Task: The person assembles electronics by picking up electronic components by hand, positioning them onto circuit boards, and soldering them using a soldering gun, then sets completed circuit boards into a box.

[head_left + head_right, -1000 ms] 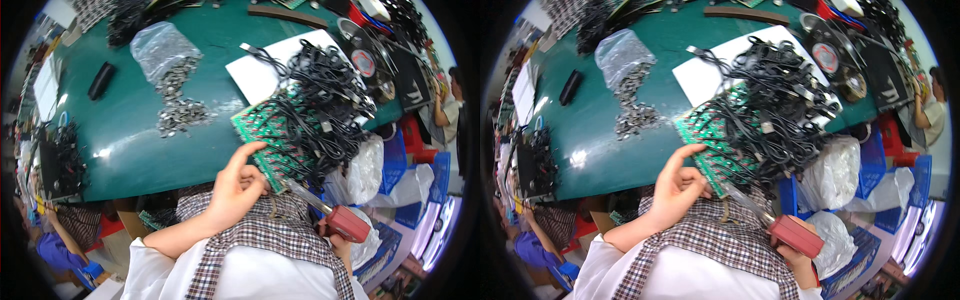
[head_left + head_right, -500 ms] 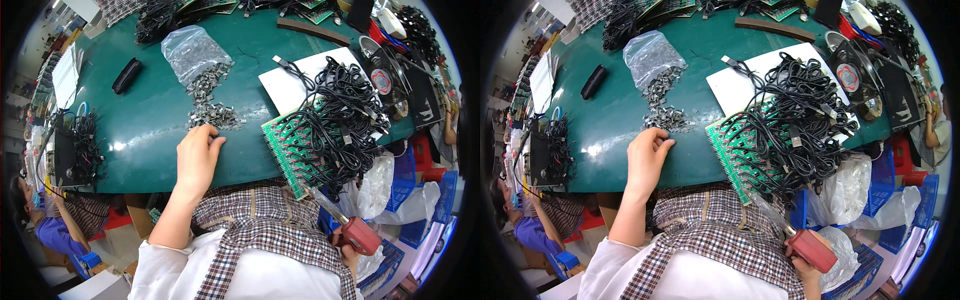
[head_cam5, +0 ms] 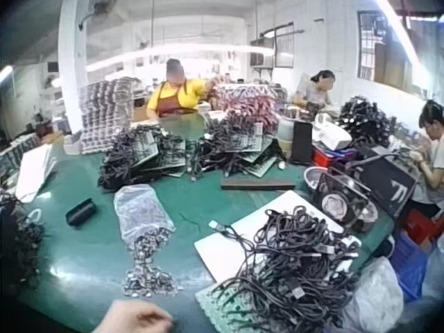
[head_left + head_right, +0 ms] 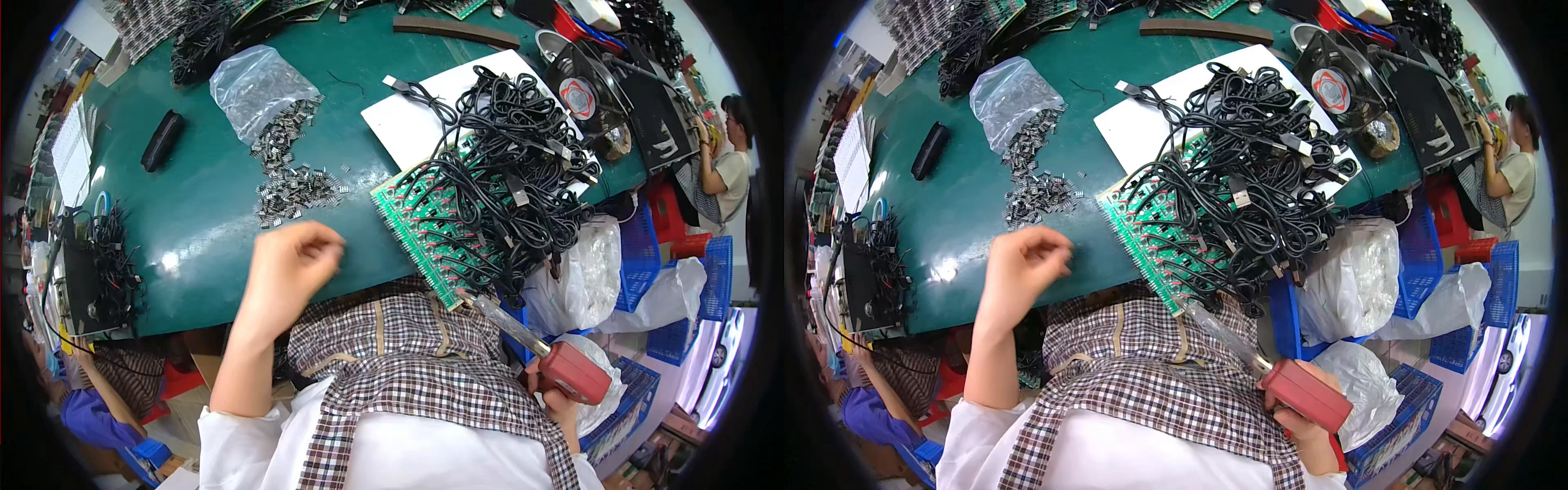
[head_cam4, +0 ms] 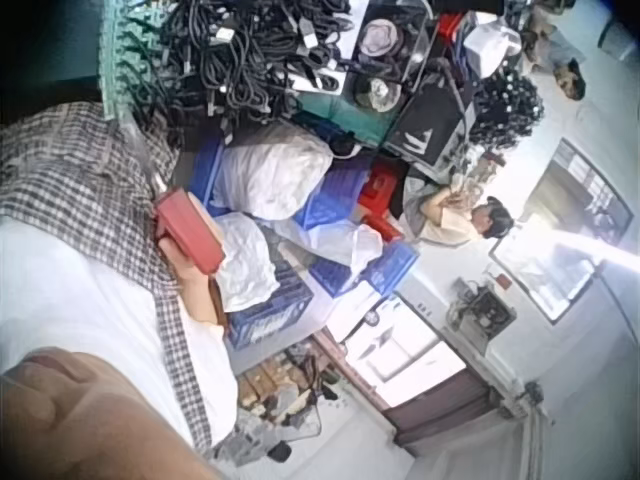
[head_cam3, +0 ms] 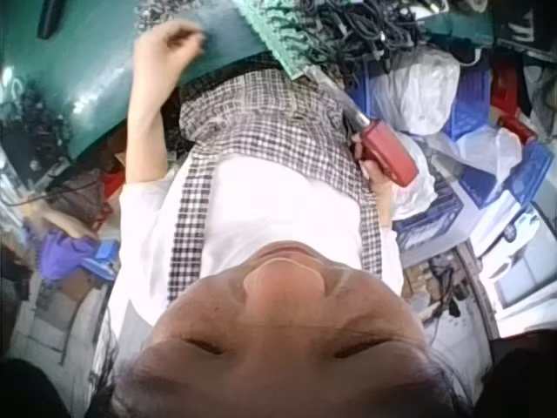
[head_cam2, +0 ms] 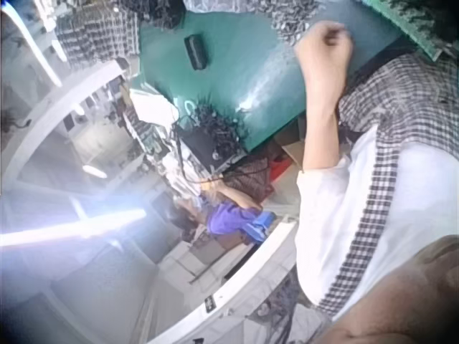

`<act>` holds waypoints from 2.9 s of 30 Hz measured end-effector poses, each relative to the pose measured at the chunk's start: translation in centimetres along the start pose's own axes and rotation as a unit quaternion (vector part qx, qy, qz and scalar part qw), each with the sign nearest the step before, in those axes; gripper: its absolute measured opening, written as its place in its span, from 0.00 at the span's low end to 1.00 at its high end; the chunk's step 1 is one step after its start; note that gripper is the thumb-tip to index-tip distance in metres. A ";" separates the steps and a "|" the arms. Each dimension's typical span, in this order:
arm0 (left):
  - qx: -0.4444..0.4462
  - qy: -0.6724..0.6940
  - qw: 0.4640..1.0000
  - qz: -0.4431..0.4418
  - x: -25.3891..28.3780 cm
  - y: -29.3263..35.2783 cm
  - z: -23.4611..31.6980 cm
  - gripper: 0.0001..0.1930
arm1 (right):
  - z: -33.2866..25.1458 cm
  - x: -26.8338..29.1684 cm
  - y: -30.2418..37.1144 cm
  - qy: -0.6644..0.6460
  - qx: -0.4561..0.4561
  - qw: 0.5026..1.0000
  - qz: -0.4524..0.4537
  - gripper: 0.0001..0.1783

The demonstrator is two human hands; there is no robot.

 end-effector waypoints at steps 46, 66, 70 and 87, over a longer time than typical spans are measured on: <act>0.085 0.338 0.927 -0.141 -9.3 2.8 1.8 0.17 | -0.2 -1.1 -2.3 -0.153 -0.017 0.988 0.027 0.35; 0.070 0.319 0.932 -0.155 -9.1 2.9 1.9 0.17 | 0.5 -1.2 -2.1 -0.187 -0.017 0.981 0.045 0.37; 0.070 0.326 0.930 -0.154 -9.1 2.9 1.9 0.17 | 0.7 -1.0 -1.9 -0.169 -0.007 0.985 0.027 0.36; 0.040 0.218 0.969 -0.109 -6.6 2.4 1.0 0.19 | 0.1 -1.8 -1.7 -0.293 -0.105 0.947 0.077 0.39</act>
Point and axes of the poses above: each hand's wrist, its own y-axis away from the middle knuckle, its own x-axis out of the back of the hand, z = x × y, the point moved 4 cm from there along -y, towards the middle knuckle, and after that the axes turned 10 degrees about x, right-handed, at the moved point
